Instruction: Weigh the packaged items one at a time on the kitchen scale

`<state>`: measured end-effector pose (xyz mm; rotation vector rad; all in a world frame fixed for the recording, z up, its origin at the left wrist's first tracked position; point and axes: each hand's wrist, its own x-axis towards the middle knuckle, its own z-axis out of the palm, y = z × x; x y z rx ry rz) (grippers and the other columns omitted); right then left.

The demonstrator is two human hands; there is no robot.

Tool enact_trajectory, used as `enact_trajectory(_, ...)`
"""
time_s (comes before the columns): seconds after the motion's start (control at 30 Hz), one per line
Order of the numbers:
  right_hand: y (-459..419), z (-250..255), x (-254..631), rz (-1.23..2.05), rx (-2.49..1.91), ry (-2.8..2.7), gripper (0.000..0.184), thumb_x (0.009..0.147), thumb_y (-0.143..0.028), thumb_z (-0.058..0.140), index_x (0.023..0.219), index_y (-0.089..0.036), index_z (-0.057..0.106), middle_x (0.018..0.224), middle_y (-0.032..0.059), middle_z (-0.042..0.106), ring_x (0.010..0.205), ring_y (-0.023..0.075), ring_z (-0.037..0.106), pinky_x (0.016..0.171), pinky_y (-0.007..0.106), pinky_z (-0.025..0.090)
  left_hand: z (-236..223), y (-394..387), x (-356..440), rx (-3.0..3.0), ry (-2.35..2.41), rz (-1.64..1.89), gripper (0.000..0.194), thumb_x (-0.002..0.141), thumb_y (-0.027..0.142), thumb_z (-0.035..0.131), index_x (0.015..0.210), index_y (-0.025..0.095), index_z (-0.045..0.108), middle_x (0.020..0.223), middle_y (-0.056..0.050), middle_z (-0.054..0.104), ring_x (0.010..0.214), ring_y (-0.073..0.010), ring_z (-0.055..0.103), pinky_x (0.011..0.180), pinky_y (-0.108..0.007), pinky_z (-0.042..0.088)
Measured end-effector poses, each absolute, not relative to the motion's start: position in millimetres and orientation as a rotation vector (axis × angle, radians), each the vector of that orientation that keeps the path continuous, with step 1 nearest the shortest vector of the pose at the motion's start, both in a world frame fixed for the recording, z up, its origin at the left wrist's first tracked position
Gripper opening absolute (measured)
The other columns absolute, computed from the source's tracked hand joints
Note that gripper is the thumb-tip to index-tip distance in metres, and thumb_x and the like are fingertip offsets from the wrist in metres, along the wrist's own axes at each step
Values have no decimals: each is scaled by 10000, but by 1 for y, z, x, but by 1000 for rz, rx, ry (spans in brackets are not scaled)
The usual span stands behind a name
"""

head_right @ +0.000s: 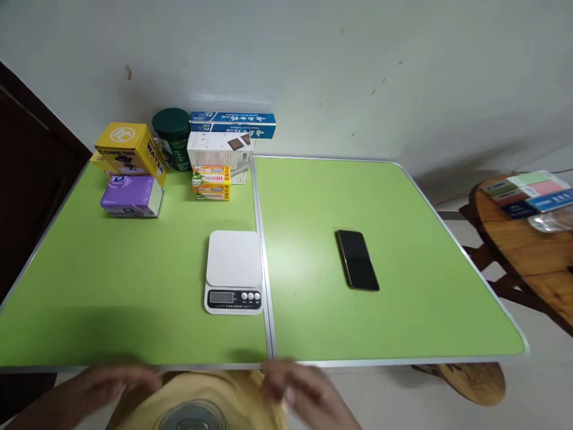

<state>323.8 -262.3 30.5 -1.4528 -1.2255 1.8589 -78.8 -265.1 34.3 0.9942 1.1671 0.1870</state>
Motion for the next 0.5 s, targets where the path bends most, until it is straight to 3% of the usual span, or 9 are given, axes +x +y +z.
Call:
enact_trajectory(0.1, -200, 27, 300, 1245, -1561, -981, 484, 837, -566, 553, 1209, -271, 645, 1170, 110, 697, 1159, 312, 596, 1020, 502, 424, 23, -207, -31, 915, 1203, 839, 659, 827, 689, 412, 1288, 257, 602, 1373, -75, 569, 1341, -314, 423, 1151, -463, 250)
enact_trajectory(0.17, -168, 10, 283, 1192, -1562, -964, 571, 840, -573, 554, 1335, -290, 530, 1399, 78, 544, 1335, 294, 442, 1122, 511, 308, 6, -175, 5, 912, 1274, 1064, 654, 874, 624, 403, 1415, 259, 445, 1529, -35, 369, 1442, -259, 237, 1192, -423, 130)
enact_trajectory(0.27, -151, -17, 266, 1300, -1509, -993, 641, 854, -591, 526, 1416, -301, 419, 1534, 20, 359, 1423, 266, 305, 1173, 490, 232, -17, -153, 47, 911, 1215, 1089, 690, 905, 593, 378, 1501, 274, 240, 1606, 11, 128, 1477, -209, 69, 1203, -387, 48)
enact_trajectory(0.5, -168, -35, 256, 1371, -1403, -1035, 602, 894, -569, 469, 1427, -296, 403, 1546, -28, 322, 1452, 220, 232, 1204, 440, 167, -35, -171, 65, 781, 1003, 1155, 729, 897, 653, 290, 1515, 281, 186, 1596, 24, 163, 1470, -228, 115, 1203, -386, 118)
